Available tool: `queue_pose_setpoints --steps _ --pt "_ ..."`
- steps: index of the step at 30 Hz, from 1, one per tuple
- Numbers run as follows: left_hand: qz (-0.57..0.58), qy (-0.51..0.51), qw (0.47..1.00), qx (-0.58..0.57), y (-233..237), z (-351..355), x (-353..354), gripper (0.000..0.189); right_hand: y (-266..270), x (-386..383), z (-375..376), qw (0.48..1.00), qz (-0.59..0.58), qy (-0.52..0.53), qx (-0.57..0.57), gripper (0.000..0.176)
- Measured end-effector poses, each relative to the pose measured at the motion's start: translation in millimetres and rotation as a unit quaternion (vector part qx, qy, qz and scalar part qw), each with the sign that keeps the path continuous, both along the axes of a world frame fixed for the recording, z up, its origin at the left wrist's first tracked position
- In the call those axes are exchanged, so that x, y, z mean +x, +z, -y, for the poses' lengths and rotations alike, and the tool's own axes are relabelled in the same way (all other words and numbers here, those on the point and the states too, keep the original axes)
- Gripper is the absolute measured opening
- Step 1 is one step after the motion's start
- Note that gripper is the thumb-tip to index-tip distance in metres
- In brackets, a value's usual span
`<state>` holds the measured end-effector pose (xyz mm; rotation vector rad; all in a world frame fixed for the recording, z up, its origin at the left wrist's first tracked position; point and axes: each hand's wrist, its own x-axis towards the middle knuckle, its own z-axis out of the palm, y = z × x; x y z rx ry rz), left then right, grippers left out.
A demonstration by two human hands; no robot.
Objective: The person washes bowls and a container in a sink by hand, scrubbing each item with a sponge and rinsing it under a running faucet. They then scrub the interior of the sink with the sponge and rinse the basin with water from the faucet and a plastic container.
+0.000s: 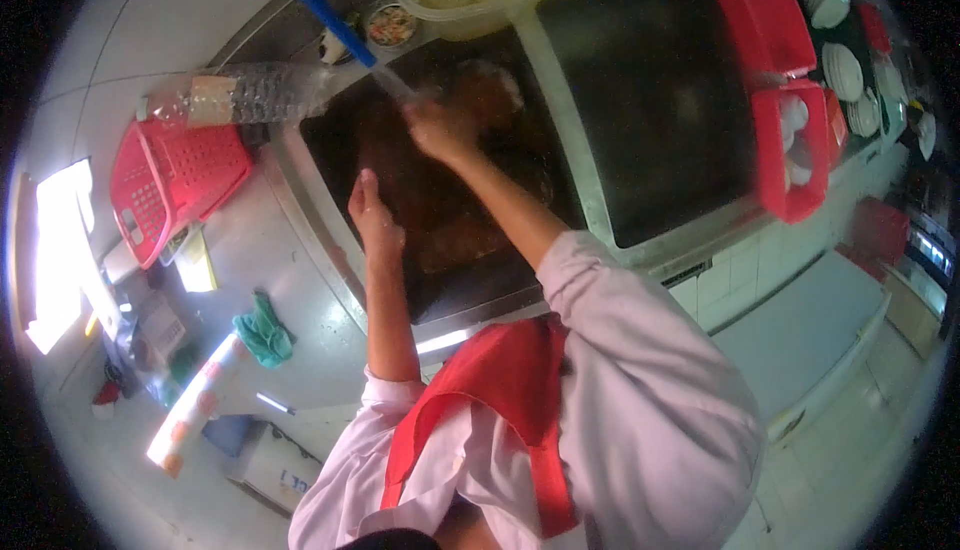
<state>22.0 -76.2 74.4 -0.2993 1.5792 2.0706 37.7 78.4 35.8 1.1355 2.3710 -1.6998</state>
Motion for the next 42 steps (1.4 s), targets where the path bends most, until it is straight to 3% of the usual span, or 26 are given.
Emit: queue_pose_setpoints --steps 1,2,3,4,5,7,9,10,13,15,17,19,20,22,23,26,28,31,35,37,38,40,42 --pt "-0.028 -0.037 0.998 -0.053 -2.2 -8.1 9.1 0.035 21.0 -12.1 12.2 0.990 0.011 0.091 0.109 0.031" --pt "-0.061 -0.070 0.990 -0.104 -6.4 -16.4 14.1 0.034 34.3 -13.8 20.5 0.977 -0.081 0.130 0.146 0.026" --pt "-0.052 -0.050 0.997 -0.014 -20.7 -17.1 19.6 0.031 27.8 -3.8 29.2 0.943 -0.163 0.125 0.263 0.031" --pt "-0.053 -0.052 0.997 -0.010 -18.7 -19.5 21.9 0.031 19.0 4.4 35.4 0.888 -0.240 0.118 0.374 0.036" --pt "-0.039 -0.044 0.998 -0.022 -17.0 -22.8 23.3 0.030 21.3 8.2 27.4 0.885 -0.240 0.113 0.382 0.036" --pt "-0.023 -0.068 0.997 -0.030 -10.2 -23.3 25.9 0.031 23.7 32.7 6.1 0.957 -0.160 0.038 0.237 0.055" --pt "0.051 -0.067 0.996 0.010 9.3 -24.8 27.0 0.031 29.6 53.4 -42.1 1.000 -0.018 -0.001 -0.004 0.068" --pt "0.118 -0.063 0.989 0.054 17.5 -29.4 24.3 0.032 24.9 65.1 -64.3 0.996 -0.005 -0.034 -0.077 0.070" --pt "0.108 -0.105 0.985 0.082 18.5 -54.8 24.7 0.028 68.3 95.7 -136.0 0.970 -0.041 0.042 -0.235 0.063" --pt "0.083 -0.131 0.983 0.102 -1.0 -81.2 1.9 0.026 119.0 113.1 -152.6 0.984 -0.063 0.011 -0.165 0.075" --pt "0.103 -0.099 0.969 0.203 -44.4 -95.9 -15.2 0.027 170.2 138.1 -161.4 0.998 -0.040 -0.027 0.036 0.063" --pt "0.040 0.014 0.999 0.016 -146.6 -83.6 -8.7 0.025 224.1 141.5 -157.7 0.990 -0.077 -0.098 0.062 0.058" --pt "0.057 0.017 0.996 -0.073 -186.6 -82.4 -8.4 0.025 221.6 142.9 -170.8 0.991 -0.080 -0.088 0.066 0.058" --pt "0.120 -0.046 0.981 -0.146 -224.3 -85.3 -1.0 0.025 206.5 159.3 -197.1 0.957 -0.025 -0.153 0.244 0.055" --pt "0.132 -0.062 0.977 -0.153 -231.3 -89.0 5.1 0.024 192.5 159.5 -207.9 0.968 -0.030 -0.153 0.196 0.054" --pt "0.123 -0.073 0.975 -0.172 -239.8 -104.2 5.9 0.024 119.1 164.1 -232.2 0.956 0.045 -0.132 0.258 0.057" --pt "0.111 -0.067 0.975 -0.181 -247.0 -110.1 1.3 0.023 115.9 141.5 -215.5 0.961 0.145 -0.109 0.209 0.062" --pt "0.119 -0.054 0.979 -0.158 -238.6 -109.8 -3.0 0.023 66.3 137.8 -207.3 0.936 0.170 -0.109 0.287 0.062" --pt "0.186 -0.039 0.979 -0.073 -205.5 -104.6 -8.5 0.022 42.2 133.0 -196.9 0.948 0.176 -0.096 0.247 0.060" --pt "0.195 -0.024 0.978 -0.068 -202.2 -93.4 -4.7 0.022 34.6 135.6 -197.2 0.951 0.166 -0.058 0.255 0.055" --pt "0.252 -0.045 0.967 -0.013 -206.0 -84.8 -5.7 0.020 34.4 134.3 -197.3 0.951 0.167 -0.054 0.253 0.055" --pt "0.307 -0.061 0.949 0.043 -219.0 -68.1 -7.3 0.018 41.4 129.7 -197.3 0.957 0.133 -0.113 0.232 0.045" --pt "0.363 -0.135 0.922 0.030 -239.5 -50.4 -14.2 0.029 81.5 108.2 -194.9 0.959 -0.047 -0.197 0.196 0.034"
